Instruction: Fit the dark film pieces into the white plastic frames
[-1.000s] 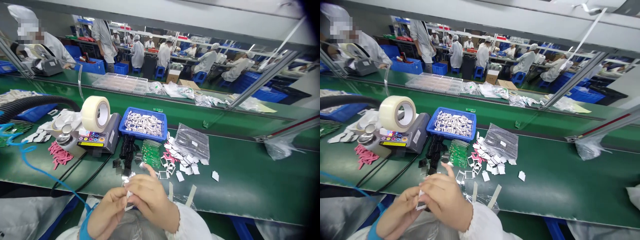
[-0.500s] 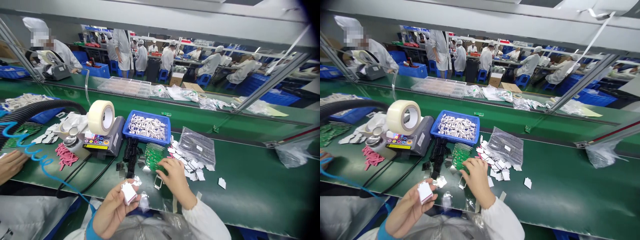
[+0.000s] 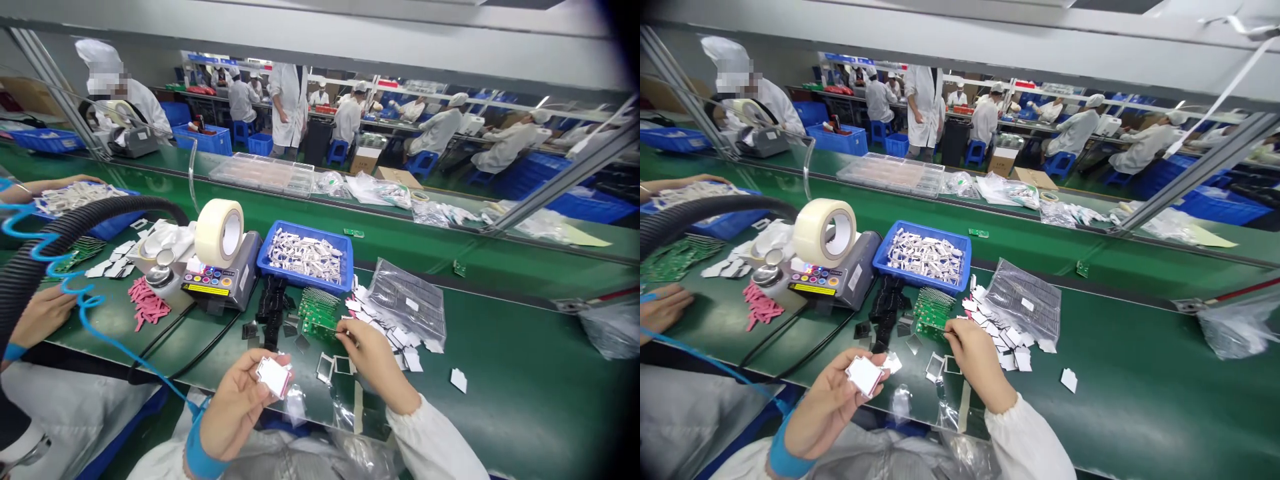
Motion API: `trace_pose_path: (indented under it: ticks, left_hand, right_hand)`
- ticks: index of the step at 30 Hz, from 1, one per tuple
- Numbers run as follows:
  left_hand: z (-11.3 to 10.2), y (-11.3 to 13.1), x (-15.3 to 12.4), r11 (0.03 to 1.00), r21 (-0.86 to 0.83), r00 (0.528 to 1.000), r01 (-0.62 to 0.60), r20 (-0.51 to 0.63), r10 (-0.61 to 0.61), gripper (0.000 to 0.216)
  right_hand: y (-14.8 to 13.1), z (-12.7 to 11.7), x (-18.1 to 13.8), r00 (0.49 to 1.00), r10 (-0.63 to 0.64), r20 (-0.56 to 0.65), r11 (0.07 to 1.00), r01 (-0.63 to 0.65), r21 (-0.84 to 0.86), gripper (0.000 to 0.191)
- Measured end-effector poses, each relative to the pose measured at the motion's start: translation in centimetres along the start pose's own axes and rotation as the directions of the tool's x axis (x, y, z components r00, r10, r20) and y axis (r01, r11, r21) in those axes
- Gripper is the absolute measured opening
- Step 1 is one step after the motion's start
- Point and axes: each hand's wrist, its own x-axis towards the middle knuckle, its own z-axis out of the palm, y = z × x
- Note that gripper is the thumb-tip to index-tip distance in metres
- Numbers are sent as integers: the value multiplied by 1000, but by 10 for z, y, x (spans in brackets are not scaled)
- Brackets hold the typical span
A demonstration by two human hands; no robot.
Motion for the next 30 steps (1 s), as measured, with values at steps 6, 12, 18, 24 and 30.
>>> trace_pose_path:
  ticks: [6,12,18,24,30]
  left_hand:
    - [15,-9,4,997,-7,995,-81,65,81,35]
    - [14,-13,-2,992,39,992,-124,-6,124,37]
    - [9,-9,-8,990,58,991,-130,-22,132,39]
    - [7,-8,-7,984,106,989,-145,-19,148,41]
    - [0,-12,-10,973,149,984,-176,-5,178,36]
  right_hand:
    - [-84,-9,-23,984,66,-168,757,60,651,12]
    - [-114,-2,-22,986,-91,-141,771,159,616,20]
    - [-113,-11,-23,989,-81,-120,753,140,643,17]
    - [-117,-11,-26,995,-101,-20,732,88,675,19]
    - [-116,-16,-24,967,-247,66,852,185,489,21]
